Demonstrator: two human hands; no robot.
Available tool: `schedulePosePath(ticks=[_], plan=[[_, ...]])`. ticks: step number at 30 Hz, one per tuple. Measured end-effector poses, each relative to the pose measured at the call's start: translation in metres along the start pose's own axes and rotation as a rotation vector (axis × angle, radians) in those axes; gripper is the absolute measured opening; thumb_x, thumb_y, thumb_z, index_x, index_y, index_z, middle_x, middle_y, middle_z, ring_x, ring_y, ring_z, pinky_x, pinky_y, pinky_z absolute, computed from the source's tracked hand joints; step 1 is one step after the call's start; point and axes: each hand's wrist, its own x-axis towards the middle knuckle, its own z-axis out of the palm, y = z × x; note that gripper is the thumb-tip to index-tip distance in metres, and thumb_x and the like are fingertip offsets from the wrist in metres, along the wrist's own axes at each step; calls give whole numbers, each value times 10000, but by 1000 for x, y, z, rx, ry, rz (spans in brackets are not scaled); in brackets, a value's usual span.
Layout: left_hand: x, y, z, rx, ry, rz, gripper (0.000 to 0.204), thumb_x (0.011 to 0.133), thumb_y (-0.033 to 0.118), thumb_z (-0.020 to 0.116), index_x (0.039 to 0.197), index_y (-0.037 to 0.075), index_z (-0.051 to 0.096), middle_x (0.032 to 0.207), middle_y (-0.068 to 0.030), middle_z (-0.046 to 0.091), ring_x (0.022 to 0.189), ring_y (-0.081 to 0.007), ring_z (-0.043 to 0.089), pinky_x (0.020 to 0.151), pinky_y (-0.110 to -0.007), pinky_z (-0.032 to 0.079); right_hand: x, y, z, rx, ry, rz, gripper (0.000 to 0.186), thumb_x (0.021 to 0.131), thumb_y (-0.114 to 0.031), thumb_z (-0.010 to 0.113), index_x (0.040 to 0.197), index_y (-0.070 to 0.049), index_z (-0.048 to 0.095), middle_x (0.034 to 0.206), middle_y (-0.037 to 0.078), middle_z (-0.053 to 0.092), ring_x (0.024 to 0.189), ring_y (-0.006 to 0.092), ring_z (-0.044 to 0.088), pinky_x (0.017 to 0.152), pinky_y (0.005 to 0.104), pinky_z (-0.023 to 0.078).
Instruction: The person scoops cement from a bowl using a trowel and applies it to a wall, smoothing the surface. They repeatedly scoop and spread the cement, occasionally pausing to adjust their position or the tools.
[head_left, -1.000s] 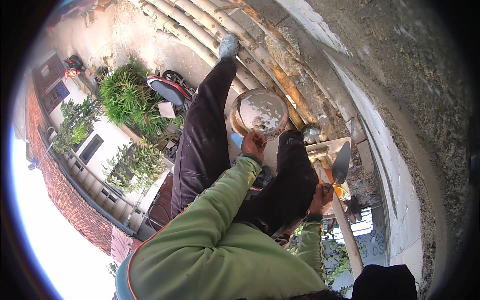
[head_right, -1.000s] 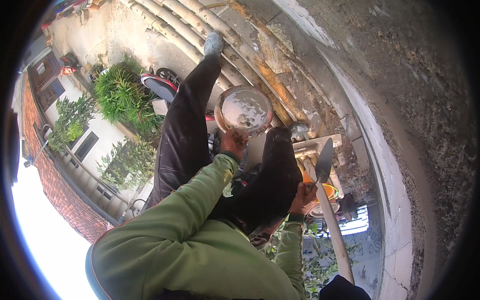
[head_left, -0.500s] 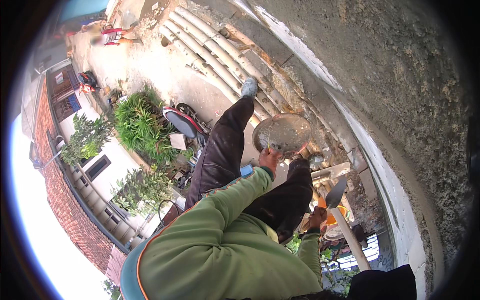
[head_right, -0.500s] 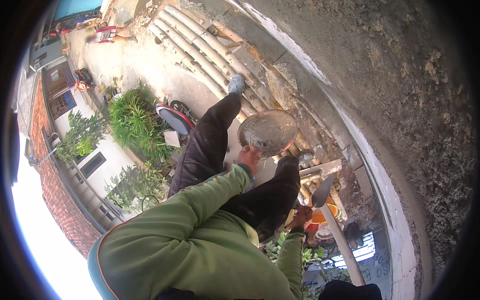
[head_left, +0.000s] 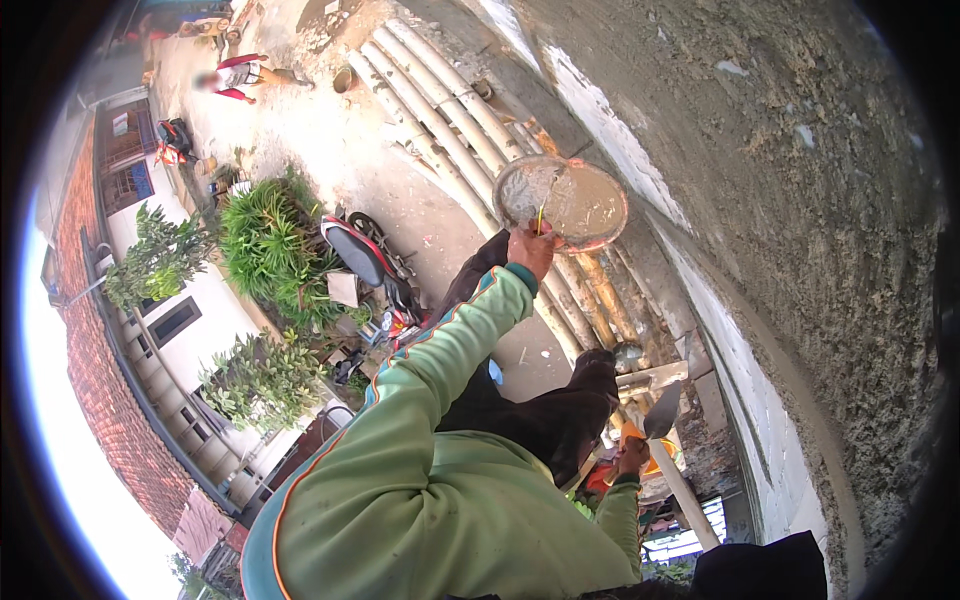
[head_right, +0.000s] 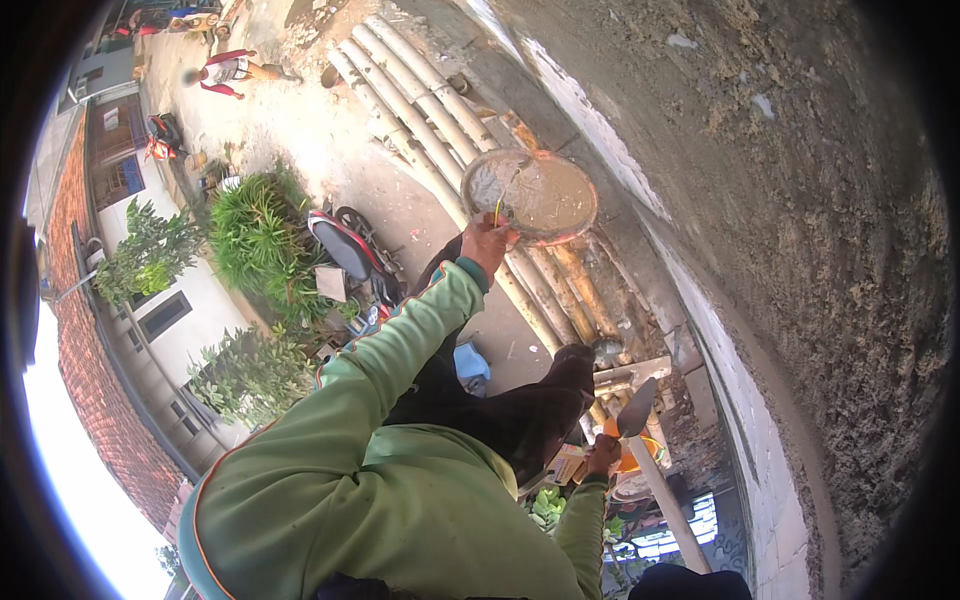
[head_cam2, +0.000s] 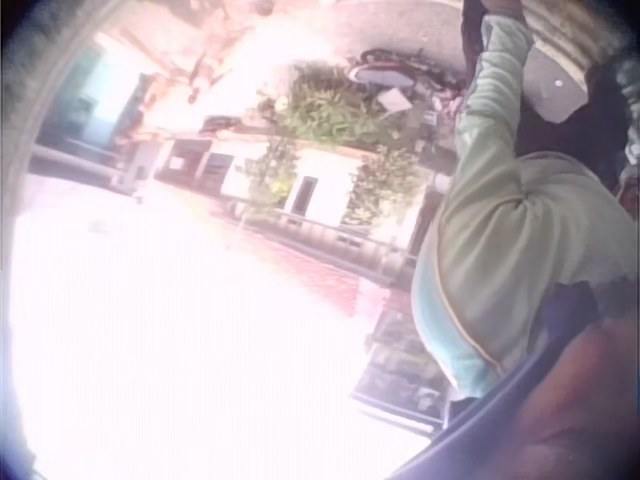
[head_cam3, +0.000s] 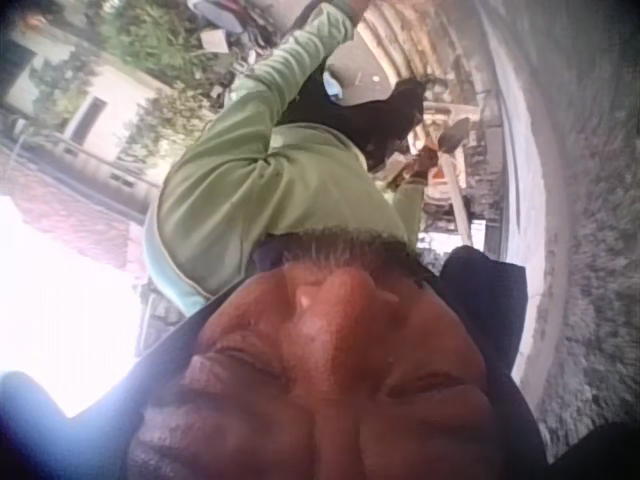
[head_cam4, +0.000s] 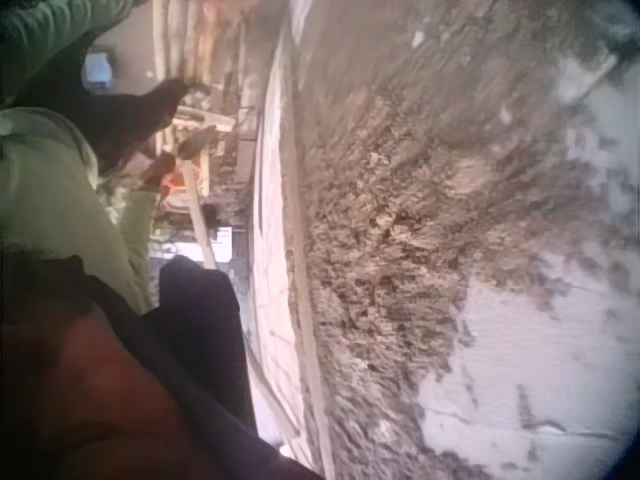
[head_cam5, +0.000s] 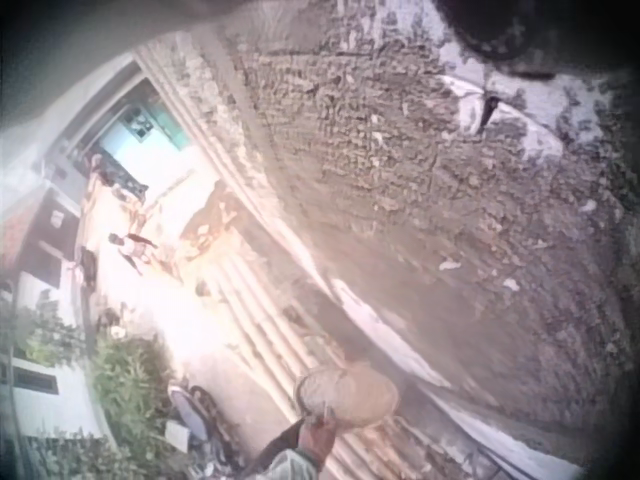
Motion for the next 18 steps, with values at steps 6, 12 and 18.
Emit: schedulePosePath(ticks=[6, 12, 18], plan=[[98, 60, -48, 205, 17, 35, 290, 723, 164, 772, 936, -1, 667, 796, -115, 676, 742, -213, 633, 698, -370, 508, -3, 2, 9, 47, -71, -37, 120, 907, -148, 619, 984, -64, 580, 679, 22, 534, 457, 131, 491, 389, 282, 419], [197, 29, -96, 270, 115, -48, 318, 695, 208, 784, 926, 21, 669, 824, -122, 690, 758, -224, 647, 721, -357, 525, -27, -32, 22, -67, -30, 14, 113, 886, -177, 659, 906, -106, 573, 639, 4, 503, 423, 124, 467, 360, 289, 375], [270, -1, -148, 220, 139, -65, 265, 719, 189, 754, 906, 47, 631, 834, -135, 688, 778, -281, 657, 762, -395, 522, -65, -127, 54, -231, -23, -185, 155, 895, -189, 669, 967, -92, 570, 680, -3, 525, 460, 115, 501, 381, 283, 414]])
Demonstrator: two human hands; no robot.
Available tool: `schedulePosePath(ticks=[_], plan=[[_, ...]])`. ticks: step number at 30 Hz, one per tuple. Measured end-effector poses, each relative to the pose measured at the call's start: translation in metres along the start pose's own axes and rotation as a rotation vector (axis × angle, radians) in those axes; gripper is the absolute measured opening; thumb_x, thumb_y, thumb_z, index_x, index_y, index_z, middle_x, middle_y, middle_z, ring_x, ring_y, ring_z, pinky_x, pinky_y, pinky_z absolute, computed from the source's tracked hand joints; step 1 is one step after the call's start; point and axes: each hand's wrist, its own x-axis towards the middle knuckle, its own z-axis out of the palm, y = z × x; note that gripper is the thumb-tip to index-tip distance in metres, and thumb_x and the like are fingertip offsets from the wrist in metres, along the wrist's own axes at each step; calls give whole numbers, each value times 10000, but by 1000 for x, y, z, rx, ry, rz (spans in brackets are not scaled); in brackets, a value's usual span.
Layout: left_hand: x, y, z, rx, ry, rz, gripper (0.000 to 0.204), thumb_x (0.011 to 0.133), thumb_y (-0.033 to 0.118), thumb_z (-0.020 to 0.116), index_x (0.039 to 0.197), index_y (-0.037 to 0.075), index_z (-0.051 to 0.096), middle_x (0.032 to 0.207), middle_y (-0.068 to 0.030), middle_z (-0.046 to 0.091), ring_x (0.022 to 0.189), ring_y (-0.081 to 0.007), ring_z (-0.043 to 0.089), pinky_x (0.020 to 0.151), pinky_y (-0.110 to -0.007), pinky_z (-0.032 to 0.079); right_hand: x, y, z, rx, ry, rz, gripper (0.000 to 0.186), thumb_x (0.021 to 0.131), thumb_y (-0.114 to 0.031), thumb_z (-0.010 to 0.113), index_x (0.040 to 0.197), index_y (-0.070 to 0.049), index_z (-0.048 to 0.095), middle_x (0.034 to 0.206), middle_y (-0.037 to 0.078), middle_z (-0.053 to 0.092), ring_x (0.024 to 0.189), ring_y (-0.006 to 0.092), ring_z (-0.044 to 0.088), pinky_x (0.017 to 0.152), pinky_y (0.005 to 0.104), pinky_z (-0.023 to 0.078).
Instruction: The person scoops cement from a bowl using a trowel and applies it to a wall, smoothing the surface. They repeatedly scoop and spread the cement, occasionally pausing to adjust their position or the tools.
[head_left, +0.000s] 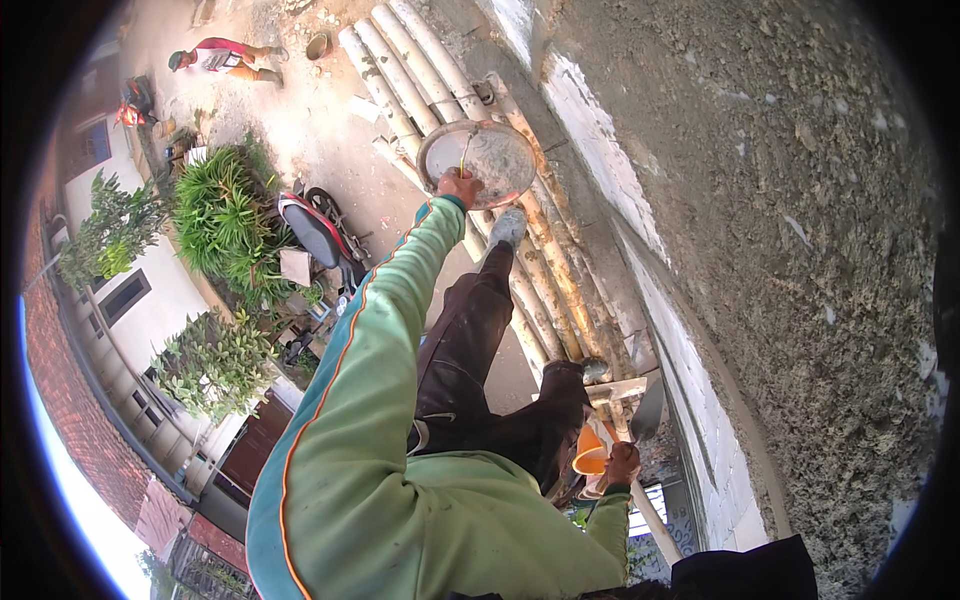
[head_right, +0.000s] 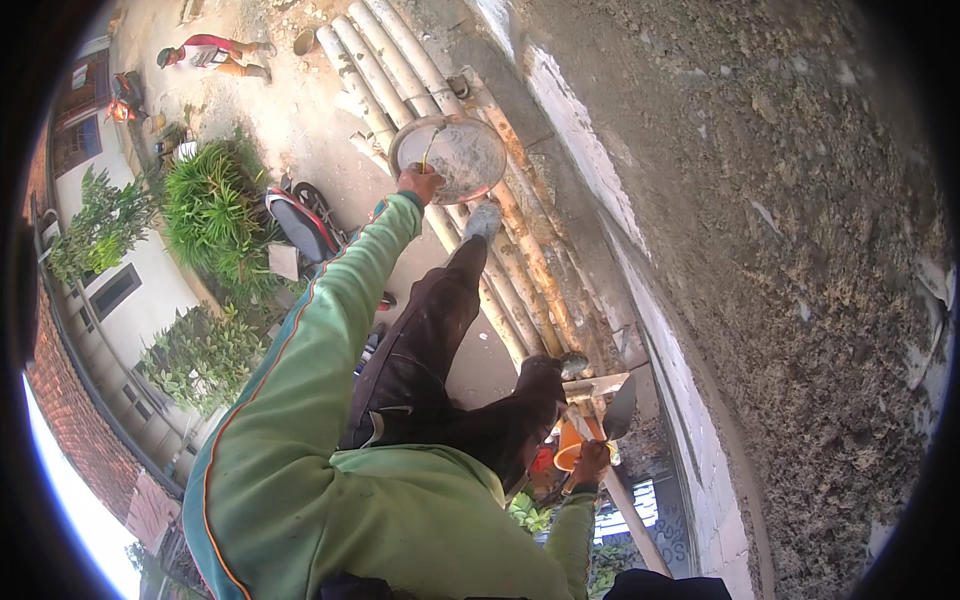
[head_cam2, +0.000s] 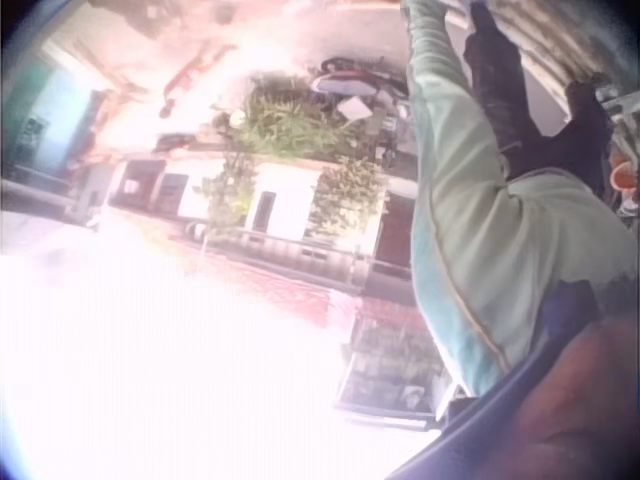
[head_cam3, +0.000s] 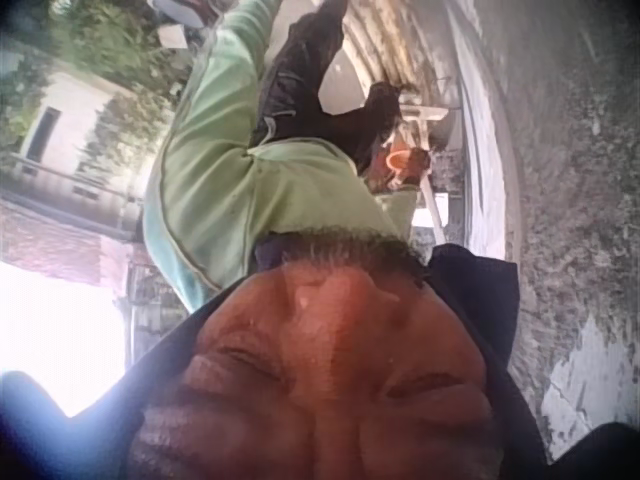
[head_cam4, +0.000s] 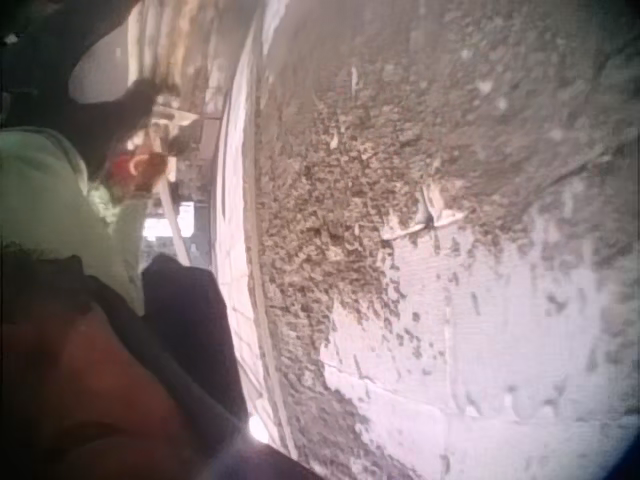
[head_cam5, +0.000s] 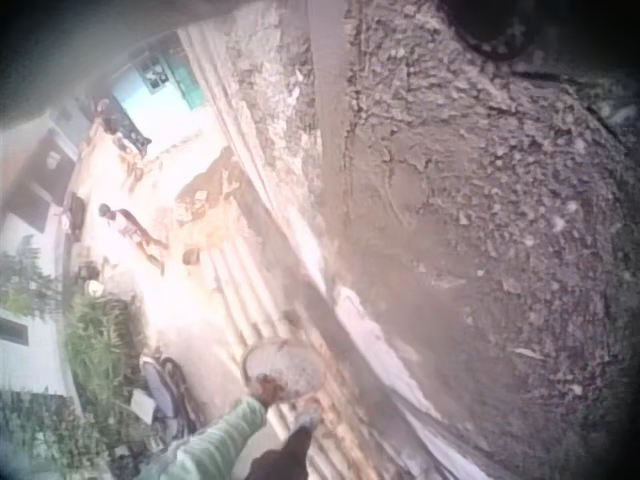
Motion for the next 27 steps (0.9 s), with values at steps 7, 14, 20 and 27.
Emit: schedulePosePath(ticks=[7, 14, 20, 27], plan=[[3, 15, -79, 450, 87, -154, 909, 768, 349, 794, 1479, -22, 365, 1529, -307, 344, 1387, -441, 411, 1141, -454, 379, 26, -145, 69, -291, -188, -341, 403, 895, -228, 697, 1217, -28, 558, 912, 70, 636, 721, 151, 581, 630, 323, 514], [-203, -97, -108, 457, -222, 11, 844, 808, 309, 743, 1508, 24, 366, 1582, -309, 249, 1428, -474, 335, 1175, -482, 324, 59, -251, 219, -691, -386, -711, 504, 939, -359, 646, 1321, -59, 509, 1142, 245, 669, 1008, 462, 644, 868, 505, 506], [-356, -71, -93, 394, -343, -96, 901, 795, 364, 761, 1532, 76, 332, 1613, -285, 161, 1388, -488, 391, 1131, -499, 381, 74, -248, 335, -374, -670, -239, 333, 979, -346, 593, 1229, -134, 532, 774, 66, 562, 462, 175, 526, 365, 325, 422], [-325, -70, -48, 658, -374, -148, 994, 803, 352, 748, 1594, 147, 182, 1647, -245, 30, 1474, -451, 266, 1085, -633, 372, 93, -231, 475, -361, -813, -265, 249, 996, -376, 583, 1086, -177, 463, 648, 37, 525, 426, 195, 536, 357, 366, 437]])
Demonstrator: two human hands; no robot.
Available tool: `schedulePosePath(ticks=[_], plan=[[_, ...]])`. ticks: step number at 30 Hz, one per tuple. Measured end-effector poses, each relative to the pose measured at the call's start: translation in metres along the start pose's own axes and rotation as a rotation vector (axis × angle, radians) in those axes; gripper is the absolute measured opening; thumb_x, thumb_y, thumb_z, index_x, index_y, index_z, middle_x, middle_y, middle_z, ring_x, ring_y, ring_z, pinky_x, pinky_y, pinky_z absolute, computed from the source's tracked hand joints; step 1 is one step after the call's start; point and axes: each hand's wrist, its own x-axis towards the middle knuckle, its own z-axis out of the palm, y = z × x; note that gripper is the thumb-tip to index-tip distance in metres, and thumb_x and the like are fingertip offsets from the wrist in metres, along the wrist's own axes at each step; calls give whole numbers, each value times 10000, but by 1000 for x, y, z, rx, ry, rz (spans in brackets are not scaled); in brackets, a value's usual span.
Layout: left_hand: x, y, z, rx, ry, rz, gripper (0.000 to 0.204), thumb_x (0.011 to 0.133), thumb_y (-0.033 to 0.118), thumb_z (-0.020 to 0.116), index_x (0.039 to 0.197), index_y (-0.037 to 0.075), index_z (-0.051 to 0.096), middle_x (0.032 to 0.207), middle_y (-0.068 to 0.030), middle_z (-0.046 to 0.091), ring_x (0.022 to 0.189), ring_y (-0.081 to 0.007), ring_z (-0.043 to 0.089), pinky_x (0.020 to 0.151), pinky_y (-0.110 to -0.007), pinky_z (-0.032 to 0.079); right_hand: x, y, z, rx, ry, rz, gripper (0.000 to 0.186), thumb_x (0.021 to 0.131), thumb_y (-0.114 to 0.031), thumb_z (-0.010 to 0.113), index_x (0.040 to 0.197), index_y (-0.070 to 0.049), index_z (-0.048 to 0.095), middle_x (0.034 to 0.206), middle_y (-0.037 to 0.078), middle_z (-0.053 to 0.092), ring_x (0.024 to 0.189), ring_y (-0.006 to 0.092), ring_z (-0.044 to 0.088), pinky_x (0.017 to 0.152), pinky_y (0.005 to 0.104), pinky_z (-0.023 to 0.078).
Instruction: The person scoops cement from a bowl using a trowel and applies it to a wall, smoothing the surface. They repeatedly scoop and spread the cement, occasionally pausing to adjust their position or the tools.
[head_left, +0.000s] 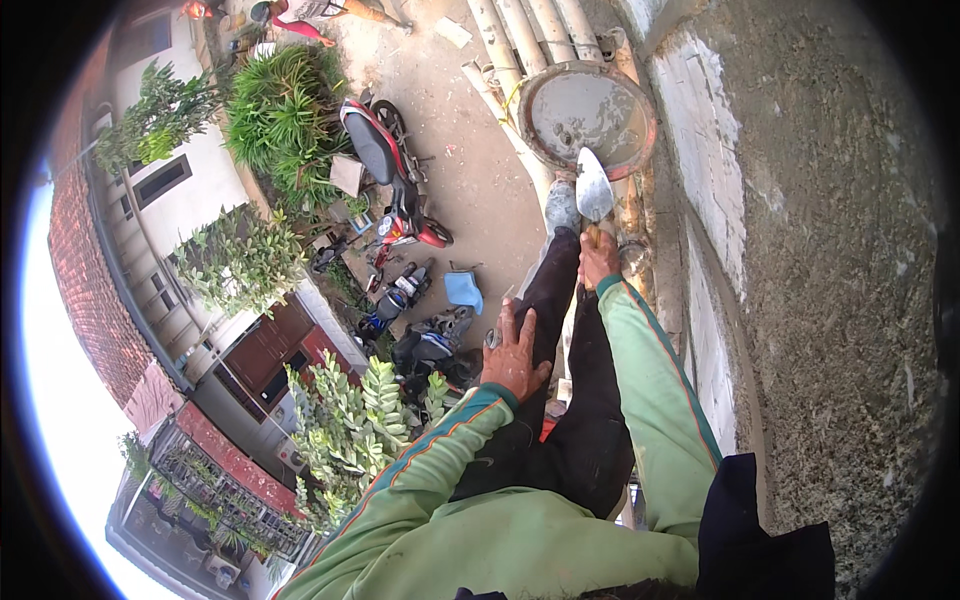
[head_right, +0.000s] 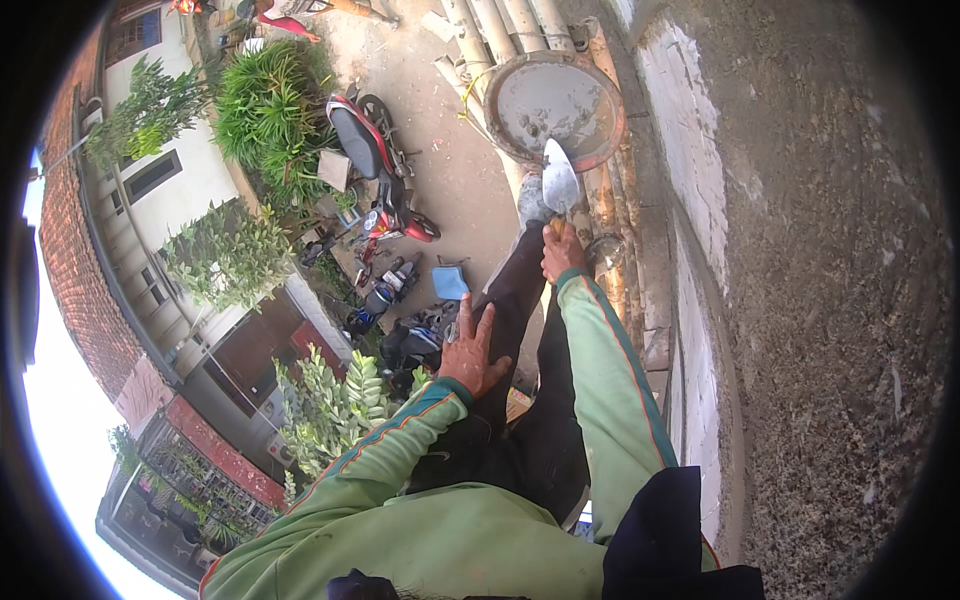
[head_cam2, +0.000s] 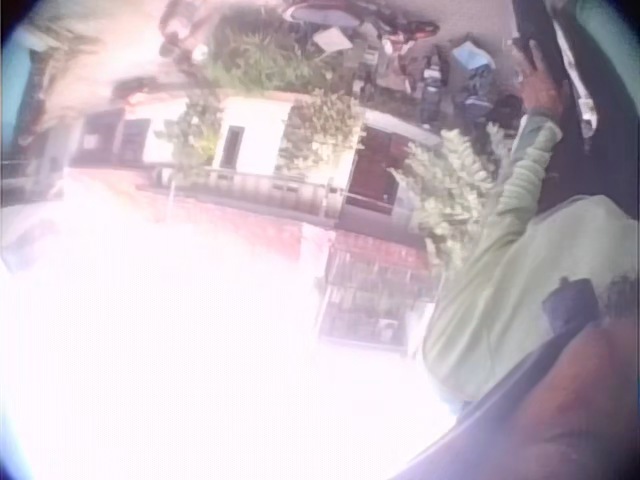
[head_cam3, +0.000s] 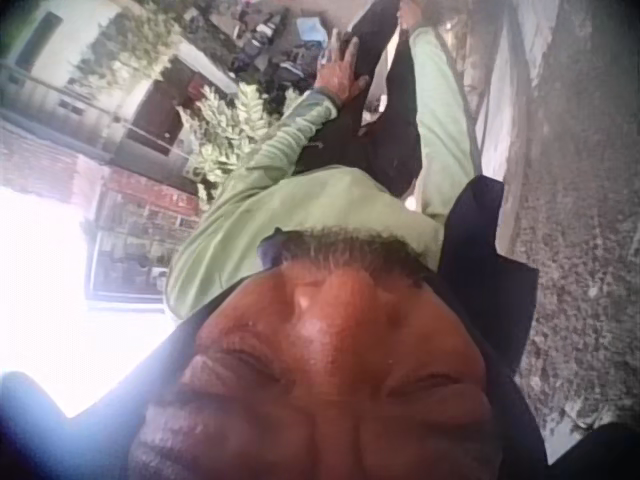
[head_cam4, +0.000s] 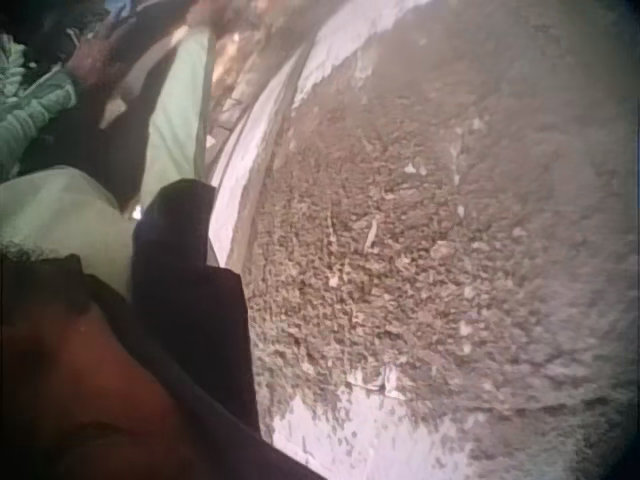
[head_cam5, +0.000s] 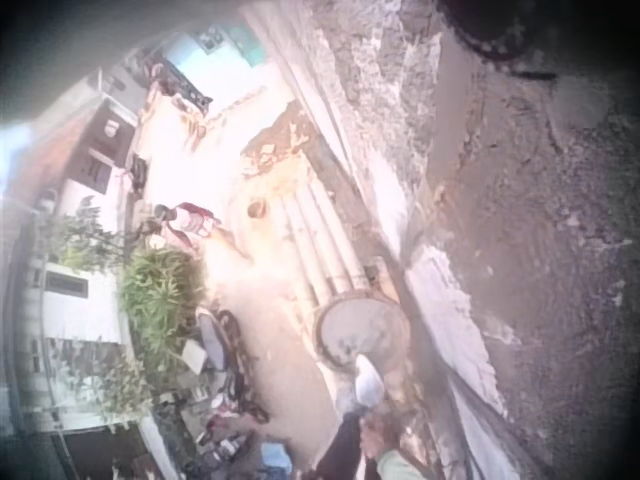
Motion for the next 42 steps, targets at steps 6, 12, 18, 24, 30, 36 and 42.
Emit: schedulePosePath(ticks=[6, 12, 18, 24, 30, 36, 42], plan=[[13, 9, 1, 175, 31, 30, 991, 810, 404, 736, 1597, 157, 187, 1647, -253, 20, 1520, -419, 143, 1166, -622, 219, 44, -29, -10, -691, 331, -257, 510, 945, -429, 589, 1300, -74, 503, 1135, 310, 648, 1057, 488, 624, 896, 547, 492], [22, 1, 16, 120, -2, 8, 946, 842, 424, 709, 1593, 163, 197, 1654, -235, 43, 1515, -402, 175, 1168, -616, 216, 14, -70, -52, -1030, 245, -417, 555, 951, -406, 586, 1407, -107, 483, 1243, 223, 644, 1154, 449, 591, 948, 518, 481], [29, -6, 18, 79, -33, -25, 951, 830, 414, 721, 1593, 180, 203, 1662, -206, 58, 1511, -390, 197, 1171, -596, 227, 68, -142, -70, -1357, -152, -658, 465, 958, -403, 604, 1378, -210, 544, 1230, 173, 662, 1084, 401, 637, 927, 485, 505], [35, -12, 15, 51, -58, -32, 941, 823, 405, 727, 1586, 180, 224, 1657, -211, 78, 1499, -389, 236, 1154, -591, 264, 71, -193, -43, -1714, -162, -546, 427, 949, -386, 629, 1338, -215, 576, 1198, 145, 685, 1068, 390, 652, 907, 467, 522], [36, -10, 18, 49, -81, -66, 915, 844, 412, 701, 1587, 165, 227, 1658, -207, 77, 1502, -395, 218, 1156, -605, 262, 54, -159, -59, -1417, 69, -549, 424, 945, -417, 617, 1319, -221, 570, 1164, 144, 688, 1058, 374, 658, 883, 489, 530], [41, -13, 13, 62, -50, -38, 907, 834, 415, 708, 1579, 168, 254, 1656, -201, 107, 1496, -393, 234, 1147, -597, 275, 70, -168, 19, -1382, 132, -581, 373, 972, -434, 549, 1239, -173, 574, 1101, 174, 690, 1044, 401, 649, 863, 512, 523], [44, -15, 14, 37, -68, -71, 932, 817, 414, 720, 1582, 163, 251, 1657, -200, 97, 1498, -396, 229, 1123, -634, 294, 35, -153, -19, -1157, 455, -276, 442, 978, -485, 515, 1248, -141, 576, 1204, 188, 677, 1128, 418, 630, 925, 519, 499]])
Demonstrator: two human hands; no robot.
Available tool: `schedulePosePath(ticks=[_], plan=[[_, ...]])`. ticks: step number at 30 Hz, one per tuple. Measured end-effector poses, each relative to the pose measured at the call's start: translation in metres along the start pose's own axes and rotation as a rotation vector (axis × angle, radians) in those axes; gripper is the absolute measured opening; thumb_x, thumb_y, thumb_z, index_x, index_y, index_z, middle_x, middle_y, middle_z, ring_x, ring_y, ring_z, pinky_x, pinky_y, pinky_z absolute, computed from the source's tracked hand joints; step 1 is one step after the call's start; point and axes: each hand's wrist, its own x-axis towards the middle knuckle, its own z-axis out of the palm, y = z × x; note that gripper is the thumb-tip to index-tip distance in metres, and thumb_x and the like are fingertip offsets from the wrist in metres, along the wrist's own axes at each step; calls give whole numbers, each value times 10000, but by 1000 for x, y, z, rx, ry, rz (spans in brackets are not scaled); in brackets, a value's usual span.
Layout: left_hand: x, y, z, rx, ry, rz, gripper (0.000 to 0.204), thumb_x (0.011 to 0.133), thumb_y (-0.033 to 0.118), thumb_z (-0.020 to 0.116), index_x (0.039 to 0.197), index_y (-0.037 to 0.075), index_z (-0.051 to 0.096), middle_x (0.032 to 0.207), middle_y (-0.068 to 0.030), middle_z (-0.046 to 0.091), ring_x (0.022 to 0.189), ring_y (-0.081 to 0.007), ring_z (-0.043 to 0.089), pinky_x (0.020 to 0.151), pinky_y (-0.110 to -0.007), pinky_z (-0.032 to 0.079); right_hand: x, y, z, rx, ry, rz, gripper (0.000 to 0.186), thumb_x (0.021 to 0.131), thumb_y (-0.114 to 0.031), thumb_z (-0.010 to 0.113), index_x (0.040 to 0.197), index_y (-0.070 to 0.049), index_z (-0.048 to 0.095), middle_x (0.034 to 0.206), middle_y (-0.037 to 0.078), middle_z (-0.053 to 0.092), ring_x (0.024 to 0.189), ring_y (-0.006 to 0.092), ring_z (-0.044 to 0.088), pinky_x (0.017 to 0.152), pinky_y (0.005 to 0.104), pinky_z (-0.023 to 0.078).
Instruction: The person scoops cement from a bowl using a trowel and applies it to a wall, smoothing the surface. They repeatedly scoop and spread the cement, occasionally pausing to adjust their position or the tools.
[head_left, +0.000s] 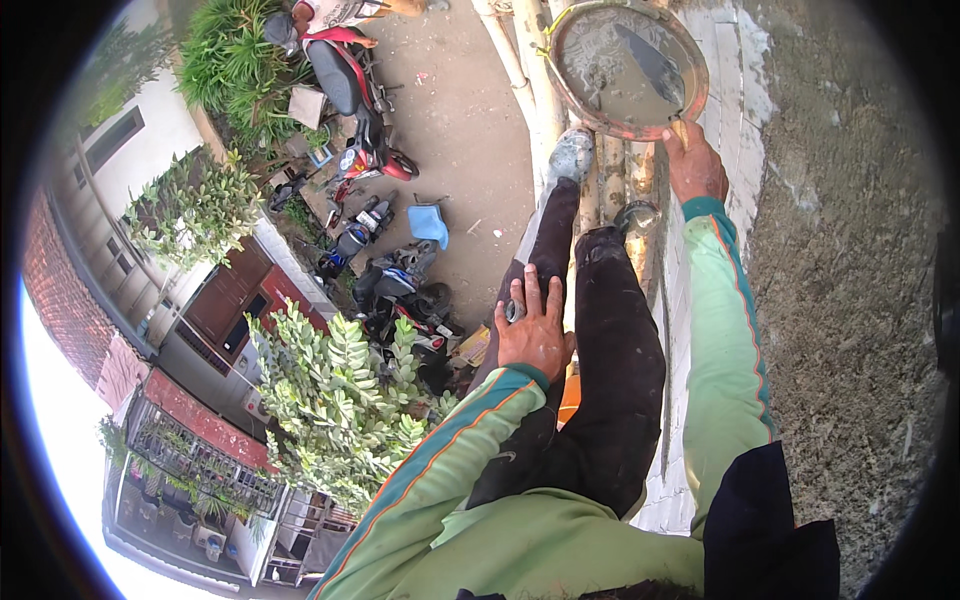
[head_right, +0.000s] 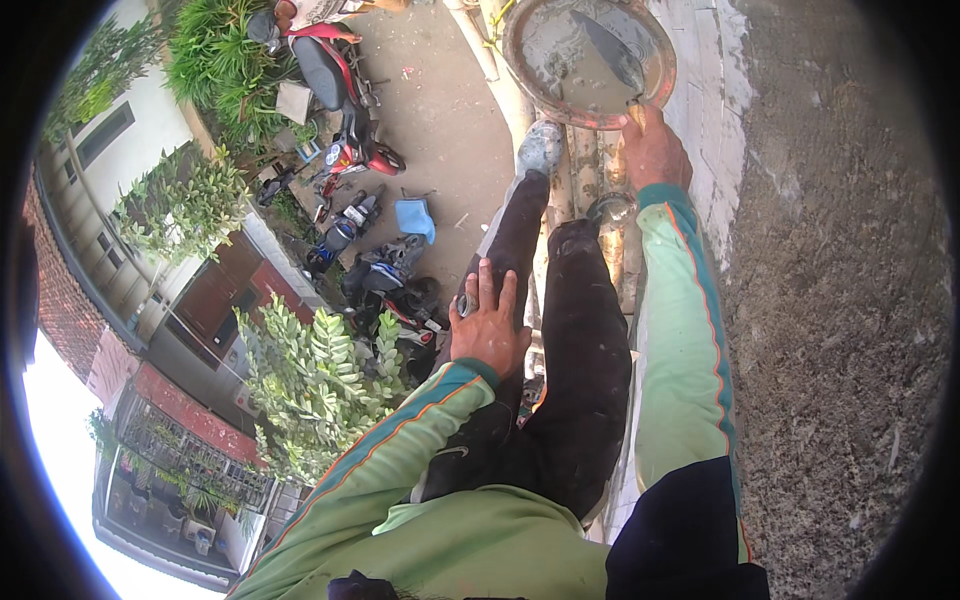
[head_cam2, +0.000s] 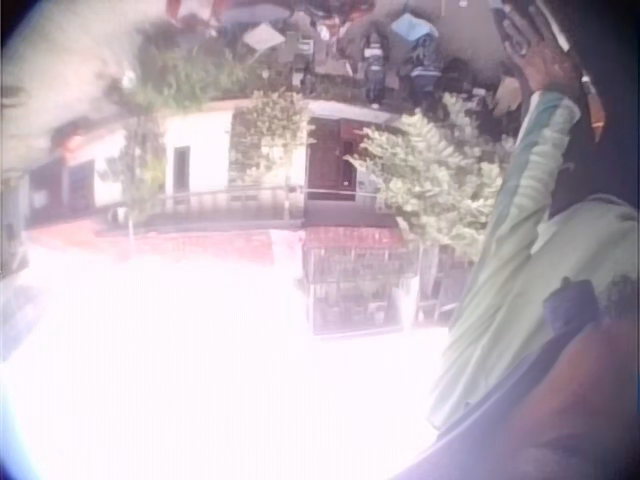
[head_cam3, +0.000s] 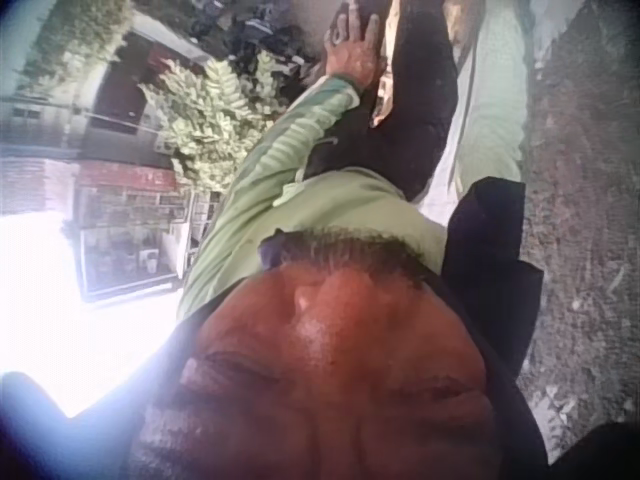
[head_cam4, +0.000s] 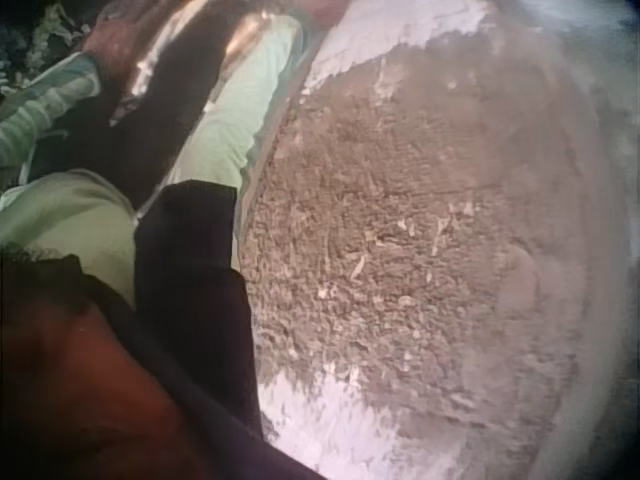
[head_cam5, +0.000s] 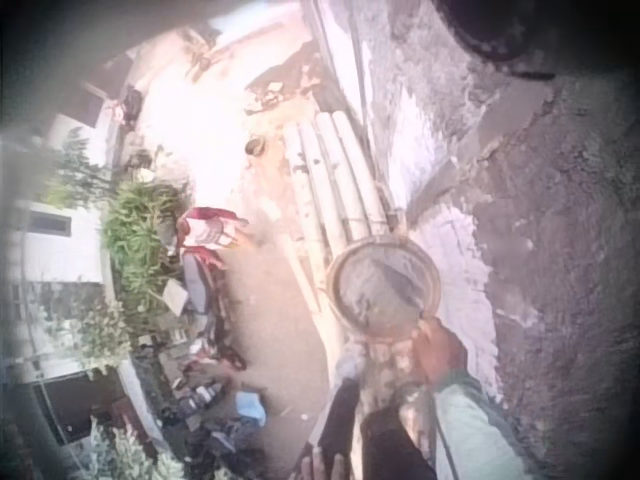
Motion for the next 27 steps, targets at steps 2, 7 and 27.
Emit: schedulePosePath(ticks=[2, 7, 27], plan=[[0, -1, -2, -8, 9, 4, 927, 817, 410, 720, 1581, 164, 256, 1657, -197, 102, 1499, -394, 226, 1118, -640, 300, -10, 29, -12, -50, -8, 41, 463, 982, -487, 505, 1242, -111, 577, 1183, 225, 678, 1121, 442, 628, 916, 517, 504], [-2, -5, 8, -8, 19, 14, 914, 817, 415, 719, 1579, 186, 268, 1662, -169, 113, 1491, -400, 243, 1101, -647, 325, 52, 11, 15, 565, -455, 312, 393, 1014, -439, 509, 1027, -51, 571, 703, 99, 596, 590, 264, 594, 571, 468, 516], [-4, -11, 23, -58, 29, 1, 882, 819, 428, 703, 1568, 199, 298, 1656, -160, 163, 1481, -379, 283, 1079, -633, 357, 121, -77, -61, -774, -122, -460, 293, 959, -164, 521, 1187, 6, 591, 1056, 187, 717, 971, 368, 710, 809, 470, 594]])
